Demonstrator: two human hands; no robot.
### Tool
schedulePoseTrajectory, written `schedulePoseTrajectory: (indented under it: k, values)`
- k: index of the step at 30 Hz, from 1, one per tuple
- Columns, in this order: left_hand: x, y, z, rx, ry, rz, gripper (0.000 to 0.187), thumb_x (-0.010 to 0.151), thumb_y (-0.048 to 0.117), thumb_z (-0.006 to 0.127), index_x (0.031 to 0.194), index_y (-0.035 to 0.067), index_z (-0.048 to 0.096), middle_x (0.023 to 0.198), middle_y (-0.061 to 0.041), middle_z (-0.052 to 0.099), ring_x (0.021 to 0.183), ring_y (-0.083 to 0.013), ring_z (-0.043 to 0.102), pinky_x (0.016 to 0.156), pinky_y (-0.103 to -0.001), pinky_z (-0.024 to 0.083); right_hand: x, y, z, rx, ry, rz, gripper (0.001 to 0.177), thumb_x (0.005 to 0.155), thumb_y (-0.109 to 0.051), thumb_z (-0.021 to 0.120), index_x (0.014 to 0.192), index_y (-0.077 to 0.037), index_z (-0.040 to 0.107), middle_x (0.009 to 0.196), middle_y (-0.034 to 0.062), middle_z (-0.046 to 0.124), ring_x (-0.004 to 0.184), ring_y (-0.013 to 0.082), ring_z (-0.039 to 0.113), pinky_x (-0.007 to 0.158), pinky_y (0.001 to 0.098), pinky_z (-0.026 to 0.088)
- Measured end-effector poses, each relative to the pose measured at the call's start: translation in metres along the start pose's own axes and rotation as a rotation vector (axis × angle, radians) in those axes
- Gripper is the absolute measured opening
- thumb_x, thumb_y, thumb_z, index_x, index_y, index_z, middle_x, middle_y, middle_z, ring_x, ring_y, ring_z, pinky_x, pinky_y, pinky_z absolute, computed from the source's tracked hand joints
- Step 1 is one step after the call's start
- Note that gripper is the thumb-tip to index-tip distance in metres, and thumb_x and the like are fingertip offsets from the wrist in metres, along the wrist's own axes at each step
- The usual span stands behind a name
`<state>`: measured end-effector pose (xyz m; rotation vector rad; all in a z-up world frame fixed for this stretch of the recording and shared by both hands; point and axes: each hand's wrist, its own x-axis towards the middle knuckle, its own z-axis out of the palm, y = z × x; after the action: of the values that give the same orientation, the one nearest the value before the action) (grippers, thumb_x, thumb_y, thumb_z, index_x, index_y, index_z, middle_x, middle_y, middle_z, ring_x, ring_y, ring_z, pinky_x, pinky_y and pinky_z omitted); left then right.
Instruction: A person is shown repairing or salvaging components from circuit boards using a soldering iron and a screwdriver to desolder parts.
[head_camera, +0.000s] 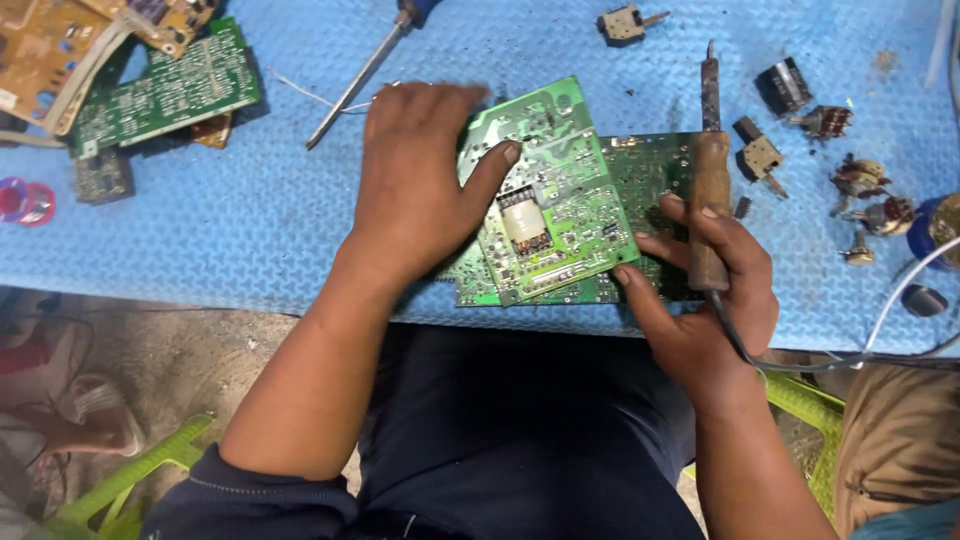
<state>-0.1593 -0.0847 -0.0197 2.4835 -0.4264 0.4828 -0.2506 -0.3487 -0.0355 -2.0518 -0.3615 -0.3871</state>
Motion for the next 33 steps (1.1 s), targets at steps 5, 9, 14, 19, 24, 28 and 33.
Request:
schedulePoseTrajectory:
  k: [5,9,14,19,24,28,33]
  values:
    - [0.007,-0.005,0.004,-0.292,-0.084,-0.087,0.033,0.099,0.028,0.063,0.124,0.007,0.062,0.116,-0.011,0.067,0.11,-0.0331,0.062,0.09,-0.043,0.047,-0.004,0.001,-0.001,-0.106,-0.005,-0.046,0.065,0.095,-0.001,0.084,0.141,-0.01,0.04,0.143,0.0252,0.062,0.116,0.033,0.074,0.107,0.0444,0.058]
    - [0.019,0.004,-0.003,-0.358,-0.077,-0.058,0.031,0.1,0.028,0.063,0.126,0.01,0.061,0.117,-0.01,0.066,0.106,-0.0305,0.066,0.085,-0.041,0.049,-0.01,0.007,-0.002,-0.111,-0.003,-0.131,0.069,0.095,0.0,0.084,0.146,-0.007,0.038,0.142,0.0302,0.062,0.116,0.0363,0.074,0.109,0.0518,0.058]
    - [0.031,-0.003,0.003,-0.4,-0.207,0.018,0.031,0.097,0.023,0.063,0.125,0.01,0.065,0.113,-0.01,0.067,0.103,-0.0307,0.065,0.086,-0.042,0.047,-0.017,0.007,0.004,-0.046,-0.014,-0.21,0.081,0.09,0.001,0.088,0.149,-0.014,0.035,0.143,0.0344,0.056,0.106,0.0327,0.075,0.107,0.0492,0.059]
    - [0.024,-0.005,0.013,-0.281,-0.184,0.058,0.032,0.099,0.022,0.065,0.128,0.008,0.064,0.115,-0.012,0.065,0.108,-0.0351,0.06,0.089,-0.046,0.046,-0.023,0.01,-0.003,0.021,0.059,-0.192,0.071,0.09,0.004,0.086,0.141,-0.012,0.04,0.132,0.0323,0.06,0.106,0.0324,0.073,0.11,0.0481,0.056]
    - [0.014,0.001,0.011,-0.272,-0.2,0.059,0.039,0.103,0.022,0.063,0.138,0.005,0.059,0.128,-0.015,0.063,0.119,-0.038,0.056,0.099,-0.049,0.046,-0.04,0.016,-0.025,0.164,0.369,-0.021,0.019,0.105,-0.007,0.066,0.116,-0.008,0.05,0.095,0.0261,0.063,0.084,0.038,0.074,0.083,0.0458,0.064]
    - [-0.002,0.023,0.004,-0.231,-0.039,0.223,0.036,0.102,0.019,0.072,0.132,0.002,0.06,0.133,-0.019,0.058,0.125,-0.0417,0.053,0.109,-0.057,0.047,-0.055,0.028,-0.053,0.381,0.434,0.073,0.038,0.107,-0.031,0.06,0.135,-0.007,0.051,0.099,0.0366,0.061,0.073,0.0337,0.067,0.059,0.0382,0.058]
    - [-0.028,0.059,0.003,-0.339,-0.145,0.288,0.014,0.097,0.018,0.073,0.105,0.007,0.069,0.119,-0.012,0.065,0.112,-0.0357,0.059,0.095,-0.049,0.049,-0.079,0.036,-0.073,0.372,0.503,0.227,0.051,0.105,-0.042,0.057,0.134,0.0,0.055,0.073,0.0164,0.052,0.068,0.0285,0.062,0.082,0.0463,0.067]
